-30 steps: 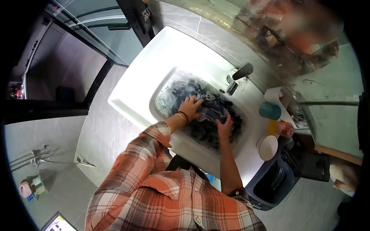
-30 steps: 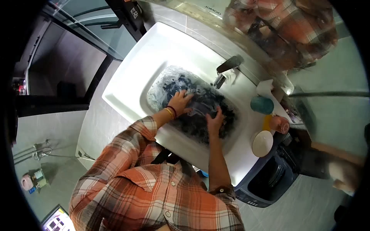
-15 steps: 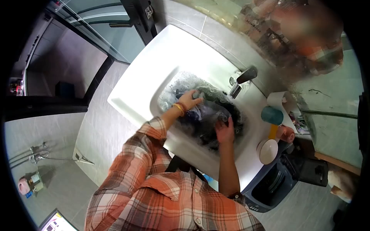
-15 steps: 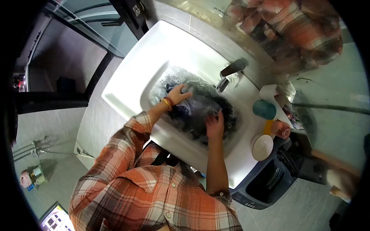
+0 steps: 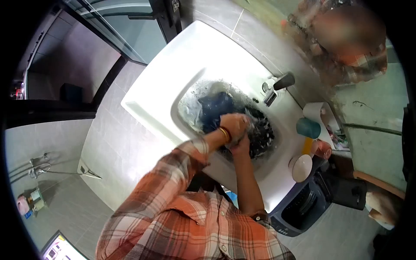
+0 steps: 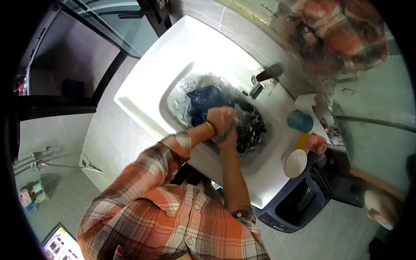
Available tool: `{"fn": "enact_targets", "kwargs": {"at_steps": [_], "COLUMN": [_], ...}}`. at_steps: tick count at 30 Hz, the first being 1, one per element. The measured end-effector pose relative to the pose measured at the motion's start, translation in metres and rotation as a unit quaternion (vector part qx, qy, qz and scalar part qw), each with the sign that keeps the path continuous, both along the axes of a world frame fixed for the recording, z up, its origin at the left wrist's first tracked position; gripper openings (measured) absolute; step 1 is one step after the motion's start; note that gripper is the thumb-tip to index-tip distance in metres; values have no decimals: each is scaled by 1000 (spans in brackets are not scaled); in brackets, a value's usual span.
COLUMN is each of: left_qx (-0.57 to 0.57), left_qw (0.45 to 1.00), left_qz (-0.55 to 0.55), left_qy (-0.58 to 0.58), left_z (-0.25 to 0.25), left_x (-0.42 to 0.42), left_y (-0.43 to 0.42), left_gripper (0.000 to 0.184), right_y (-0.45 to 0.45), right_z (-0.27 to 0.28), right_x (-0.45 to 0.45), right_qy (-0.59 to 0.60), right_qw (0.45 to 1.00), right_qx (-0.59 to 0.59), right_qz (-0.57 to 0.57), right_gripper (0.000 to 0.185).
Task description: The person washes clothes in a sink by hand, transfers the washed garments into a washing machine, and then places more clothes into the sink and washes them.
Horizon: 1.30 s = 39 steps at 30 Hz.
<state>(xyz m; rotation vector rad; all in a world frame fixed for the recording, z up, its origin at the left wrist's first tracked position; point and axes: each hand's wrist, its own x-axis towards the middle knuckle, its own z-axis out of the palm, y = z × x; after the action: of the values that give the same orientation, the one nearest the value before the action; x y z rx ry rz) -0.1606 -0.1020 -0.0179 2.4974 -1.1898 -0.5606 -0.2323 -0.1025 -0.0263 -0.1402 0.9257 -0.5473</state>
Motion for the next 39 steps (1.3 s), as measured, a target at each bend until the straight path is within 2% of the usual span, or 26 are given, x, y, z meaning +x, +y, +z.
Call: {"fn": "enact_targets", "kwargs": {"at_steps": [1, 4, 5, 7, 8, 9, 10, 11, 12, 13, 14, 15, 16, 17, 19, 21, 22, 24, 26, 28, 29, 30, 33, 36, 37, 39], "left_qx": [-61, -147, -150, -107, -94, -84, -33, -40, -63, -95, -93, -92, -91, 25, 77, 103, 134, 196, -120, -214, -209, -206, -261, -150, -136, -84], "left_qw": [994, 980, 975, 982, 985, 975, 990, 988, 988, 990, 993, 994, 993, 996, 992, 986, 980, 966, 986, 956, 955, 953, 937, 970, 983, 993], "left_qz": [-58, -130, -151, -147, -141, -202, -139, -147, 41, 51, 13, -25, -63, -67, -63, -47, -46, -43, -89, -177, -177, -177, -200, -160, -107, -29], "left_qy": [73, 32, 56, 44, 39, -34, 2, 15, 131, 92, 73, 53, 32, 47, 78, 124, 138, 165, 74, 96, 117, 138, 119, 102, 66, 72], "left_z": [24, 11, 49, 34, 27, 23, -16, -33, -5, -2, -7, -16, -18, -20, -35, -57, -42, -16, -25, -3, 23, 52, 92, 60, 44, 15], "left_x": [29, 0, -12, -13, -12, 13, 31, 62, 75, 81, 80, 75, 70, 66, 68, 71, 75, 77, 51, 18, 3, -7, -23, -21, -8, 29], "left_y": [4, 17, 29, 28, 21, 18, 10, 11, 11, 15, 19, 25, 29, 29, 30, 29, 23, 11, 20, 23, 27, 30, 33, 19, 11, -1], "left_gripper": [32, 33, 28, 24, 22, 16, 16, 21, 25, 30, 31, 32, 32, 34, 33, 27, 25, 24, 24, 25, 24, 24, 23, 24, 15, 25], "right_y": [-1, -5, -7, -8, -13, -15, -21, -25, -28, -29, -30, -31, -33, -34, -39, -42, -43, -45, -41, -29, -36, -37, -31, -29, -28, -24], "right_z": [1, -19, -37, -32, -27, 15, 25, 31, 33, 15, -16, -49, -58, -66, -70, -84, -86, -73, -42, -14, -89, -76, -47, -27, -21, -2], "right_x": [-2, -4, -17, -27, -32, -22, -26, -34, -42, -54, -65, -74, -72, -69, -39, -32, -29, -27, -19, -14, -36, -34, -24, -16, -13, -4], "right_qy": [11, -73, -113, -186, -96, -5, 0, 5, 8, 11, 123, 228, 292, 356, 408, 360, 334, 240, 108, -61, -236, -271, -276, -214, -160, -58], "right_qw": [1000, 990, 980, 949, 988, 1000, 999, 998, 997, 999, 977, 912, 884, 852, 902, 925, 935, 971, 993, 997, 965, 956, 957, 974, 985, 997], "right_qx": [-10, -102, -140, -222, -108, 1, 9, 19, 30, -16, -160, -298, -316, -328, -123, -116, -114, -2, 47, 28, -90, -70, -22, 13, 31, 52], "right_qz": [13, 68, 88, 126, 63, -22, -38, -57, -77, -43, 62, 165, 182, 199, 71, 39, 22, 5, 10, 38, 74, 87, 88, 70, 55, 25], "right_gripper": [42, 41, 41, 42, 39, 36, 35, 34, 34, 42, 43, 44, 44, 45, 43, 42, 41, 41, 40, 40, 41, 41, 41, 41, 41, 42]}}
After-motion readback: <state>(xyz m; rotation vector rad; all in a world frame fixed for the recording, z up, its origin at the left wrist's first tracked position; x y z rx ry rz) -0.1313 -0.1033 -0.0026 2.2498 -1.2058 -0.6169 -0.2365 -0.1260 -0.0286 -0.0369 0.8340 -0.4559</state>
